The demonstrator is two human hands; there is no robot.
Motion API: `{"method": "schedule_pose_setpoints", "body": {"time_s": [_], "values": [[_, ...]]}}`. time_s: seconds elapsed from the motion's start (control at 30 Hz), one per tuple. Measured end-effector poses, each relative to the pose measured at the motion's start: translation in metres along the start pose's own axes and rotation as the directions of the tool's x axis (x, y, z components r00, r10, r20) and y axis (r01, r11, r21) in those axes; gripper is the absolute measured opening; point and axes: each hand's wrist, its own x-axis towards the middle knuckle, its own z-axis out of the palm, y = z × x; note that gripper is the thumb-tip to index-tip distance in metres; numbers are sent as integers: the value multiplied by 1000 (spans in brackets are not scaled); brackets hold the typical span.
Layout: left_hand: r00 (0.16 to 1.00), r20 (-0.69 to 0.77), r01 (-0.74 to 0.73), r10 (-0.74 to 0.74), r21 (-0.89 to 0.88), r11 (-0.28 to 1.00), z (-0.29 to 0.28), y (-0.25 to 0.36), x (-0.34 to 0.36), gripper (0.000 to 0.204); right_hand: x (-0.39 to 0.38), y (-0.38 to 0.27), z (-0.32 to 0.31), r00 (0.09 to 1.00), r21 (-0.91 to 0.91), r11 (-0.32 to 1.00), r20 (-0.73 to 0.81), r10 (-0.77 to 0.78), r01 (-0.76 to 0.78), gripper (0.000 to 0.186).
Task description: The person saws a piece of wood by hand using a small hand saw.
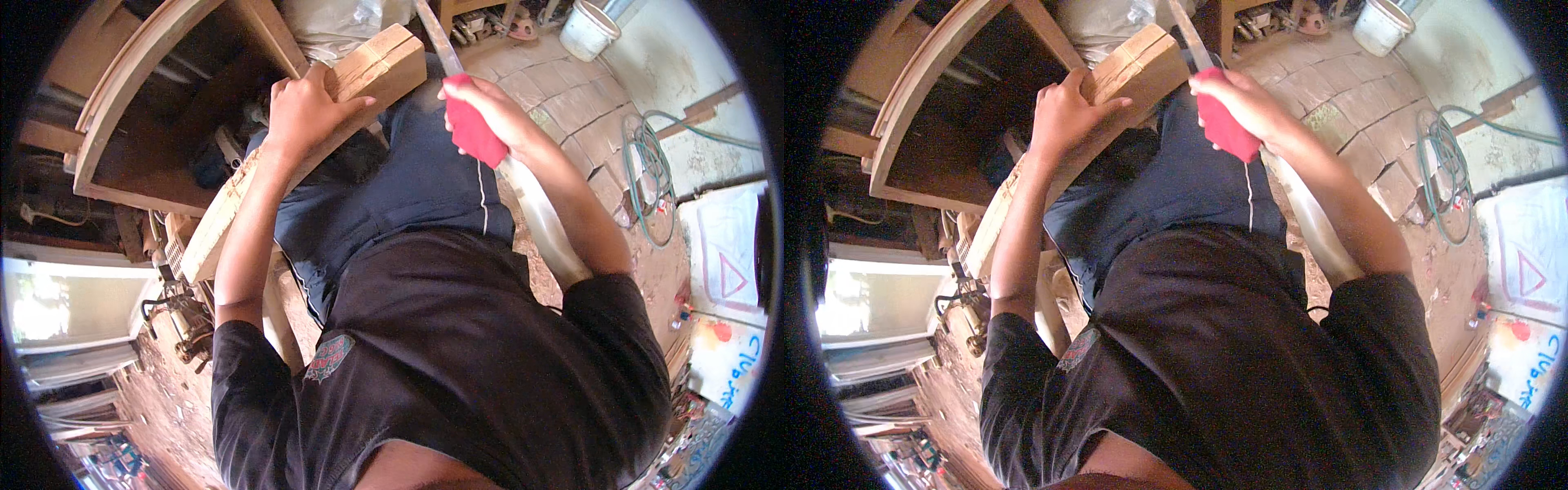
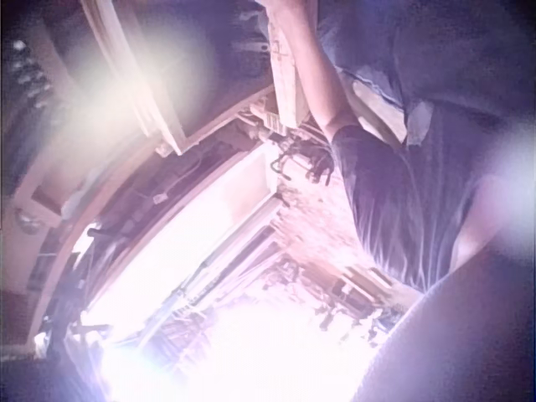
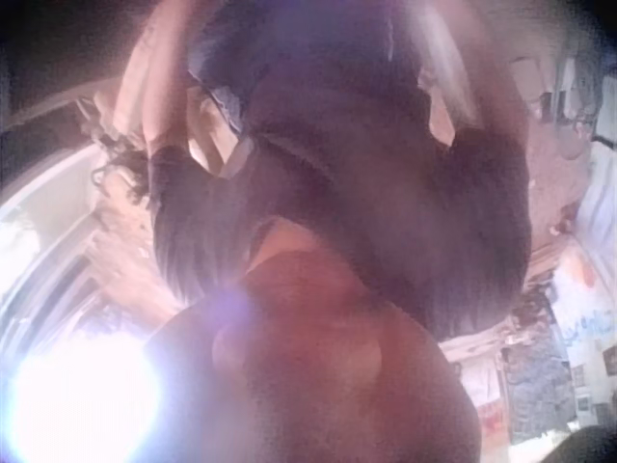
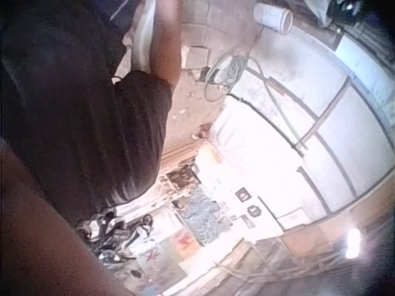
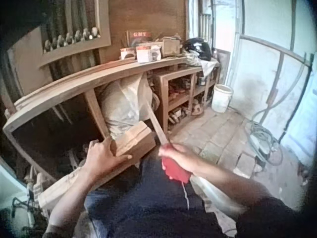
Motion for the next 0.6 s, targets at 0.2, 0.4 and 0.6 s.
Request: {"method": "schedule_pose_setpoints", "body": {"time_s": [0.2,0.4,0.6], "values": [[995,51,92,-90,-31,995,5,-16,12,78,13,20,2,999,-19,999,-20,32,-33,47],[986,147,86,-74,-83,993,30,-25,16,69,16,55,-9,991,-354,933,-92,-96,58,58],[986,139,104,-92,-80,991,35,-38,14,71,23,71,-11,985,-396,918,-165,-45,-24,50]]}}
